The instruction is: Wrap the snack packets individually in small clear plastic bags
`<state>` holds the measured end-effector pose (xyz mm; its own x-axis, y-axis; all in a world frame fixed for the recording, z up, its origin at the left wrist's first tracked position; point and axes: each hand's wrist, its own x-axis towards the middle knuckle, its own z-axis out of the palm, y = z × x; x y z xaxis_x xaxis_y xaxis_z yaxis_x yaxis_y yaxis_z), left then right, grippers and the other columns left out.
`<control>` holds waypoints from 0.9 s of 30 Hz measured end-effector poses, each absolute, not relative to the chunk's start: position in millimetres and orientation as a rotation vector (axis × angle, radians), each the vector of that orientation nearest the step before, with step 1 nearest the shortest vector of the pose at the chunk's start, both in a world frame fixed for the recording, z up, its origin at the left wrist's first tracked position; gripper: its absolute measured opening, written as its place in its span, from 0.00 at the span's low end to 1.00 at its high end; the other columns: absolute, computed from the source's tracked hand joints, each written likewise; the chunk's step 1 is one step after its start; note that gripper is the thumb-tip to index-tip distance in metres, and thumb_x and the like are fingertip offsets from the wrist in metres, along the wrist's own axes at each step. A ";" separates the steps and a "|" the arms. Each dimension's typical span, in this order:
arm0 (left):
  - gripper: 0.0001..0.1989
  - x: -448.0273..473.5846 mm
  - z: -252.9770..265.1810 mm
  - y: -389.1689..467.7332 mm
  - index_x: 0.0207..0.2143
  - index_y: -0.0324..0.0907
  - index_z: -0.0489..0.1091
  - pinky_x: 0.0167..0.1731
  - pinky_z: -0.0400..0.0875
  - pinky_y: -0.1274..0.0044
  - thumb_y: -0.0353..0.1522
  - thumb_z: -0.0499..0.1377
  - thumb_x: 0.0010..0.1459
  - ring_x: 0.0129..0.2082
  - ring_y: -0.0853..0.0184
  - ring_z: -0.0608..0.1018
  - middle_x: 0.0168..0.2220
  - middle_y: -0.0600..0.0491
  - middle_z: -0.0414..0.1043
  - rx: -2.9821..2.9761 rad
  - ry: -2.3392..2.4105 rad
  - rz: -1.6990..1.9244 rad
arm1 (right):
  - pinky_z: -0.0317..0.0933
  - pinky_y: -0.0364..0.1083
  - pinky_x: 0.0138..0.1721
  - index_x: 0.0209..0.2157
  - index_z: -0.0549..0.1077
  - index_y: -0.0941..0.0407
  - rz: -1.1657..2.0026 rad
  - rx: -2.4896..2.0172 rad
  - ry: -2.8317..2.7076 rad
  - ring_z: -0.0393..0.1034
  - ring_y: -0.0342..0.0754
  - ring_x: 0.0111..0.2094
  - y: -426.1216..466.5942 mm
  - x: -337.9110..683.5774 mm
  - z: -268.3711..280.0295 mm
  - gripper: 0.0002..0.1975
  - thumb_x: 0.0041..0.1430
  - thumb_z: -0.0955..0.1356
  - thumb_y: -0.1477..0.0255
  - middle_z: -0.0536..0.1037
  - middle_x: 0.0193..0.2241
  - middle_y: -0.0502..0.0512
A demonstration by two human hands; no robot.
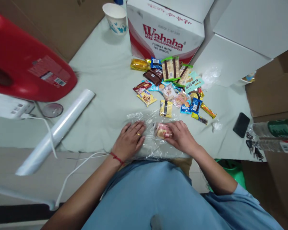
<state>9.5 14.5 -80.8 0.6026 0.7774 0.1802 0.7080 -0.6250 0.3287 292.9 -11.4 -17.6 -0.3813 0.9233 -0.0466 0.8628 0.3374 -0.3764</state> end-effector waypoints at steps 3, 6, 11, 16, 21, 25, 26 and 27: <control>0.24 9.2 -81.4 14.3 0.67 0.40 0.67 0.68 0.58 0.58 0.36 0.49 0.73 0.69 0.56 0.69 0.69 0.45 0.66 2.622 1.226 0.458 | 0.64 0.57 0.48 0.56 0.72 0.57 0.567 -1.759 -2.398 0.66 0.61 0.48 -10.7 293.8 -9.6 0.22 0.62 0.75 0.68 0.75 0.45 0.63; 0.24 9.3 -81.5 13.9 0.66 0.40 0.67 0.68 0.59 0.59 0.36 0.50 0.73 0.69 0.56 0.69 0.69 0.45 0.67 2.617 1.231 0.469 | 0.62 0.53 0.44 0.43 0.73 0.55 0.587 -1.761 -2.364 0.66 0.57 0.43 -7.9 301.6 1.6 0.08 0.62 0.72 0.72 0.75 0.39 0.59; 0.24 8.8 -81.8 14.0 0.66 0.41 0.67 0.68 0.59 0.58 0.36 0.50 0.72 0.69 0.56 0.69 0.69 0.45 0.67 2.605 1.224 0.470 | 0.59 0.51 0.40 0.42 0.71 0.55 0.315 -1.830 -2.189 0.65 0.56 0.40 -0.9 301.0 5.6 0.05 0.65 0.69 0.73 0.73 0.38 0.59; 0.24 8.9 -81.5 14.7 0.67 0.42 0.67 0.68 0.60 0.58 0.36 0.50 0.72 0.68 0.56 0.70 0.69 0.44 0.67 2.606 1.218 0.490 | 0.58 0.55 0.42 0.47 0.75 0.56 0.138 -1.756 -2.492 0.64 0.61 0.44 -15.6 272.2 -15.0 0.10 0.69 0.69 0.66 0.76 0.41 0.64; 0.24 9.3 -80.9 14.7 0.67 0.43 0.67 0.68 0.59 0.58 0.36 0.51 0.72 0.69 0.56 0.70 0.68 0.44 0.68 2.586 1.219 0.507 | 0.62 0.54 0.46 0.50 0.75 0.55 0.418 -1.553 -2.333 0.67 0.57 0.45 -26.6 278.6 -16.0 0.13 0.73 0.66 0.61 0.77 0.42 0.61; 0.24 9.0 -81.1 14.8 0.67 0.42 0.67 0.68 0.60 0.58 0.36 0.51 0.72 0.68 0.56 0.70 0.68 0.44 0.68 2.598 1.218 0.502 | 0.62 0.57 0.50 0.54 0.74 0.56 0.368 -1.811 -2.150 0.65 0.61 0.48 -10.4 289.9 -8.3 0.23 0.67 0.71 0.54 0.76 0.48 0.65; 0.24 9.0 -81.1 14.9 0.66 0.42 0.67 0.68 0.60 0.58 0.36 0.51 0.72 0.68 0.56 0.70 0.68 0.44 0.68 2.604 1.218 0.498 | 0.62 0.57 0.51 0.55 0.74 0.56 0.413 -1.872 -2.177 0.65 0.62 0.48 -6.3 289.8 -7.5 0.25 0.65 0.72 0.53 0.75 0.48 0.65; 0.24 9.1 -81.2 15.0 0.66 0.41 0.67 0.68 0.60 0.58 0.36 0.50 0.72 0.68 0.56 0.70 0.68 0.44 0.68 2.610 1.217 0.494 | 0.62 0.57 0.50 0.54 0.75 0.55 0.465 -1.921 -2.212 0.65 0.62 0.48 -3.2 288.6 -7.3 0.25 0.64 0.72 0.53 0.76 0.47 0.64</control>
<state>9.1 15.0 -81.2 0.6006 0.7721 0.2079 0.6984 -0.6331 0.3338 288.6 -3.2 -7.3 -0.1525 0.9857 -0.0714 0.9310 0.1190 -0.3451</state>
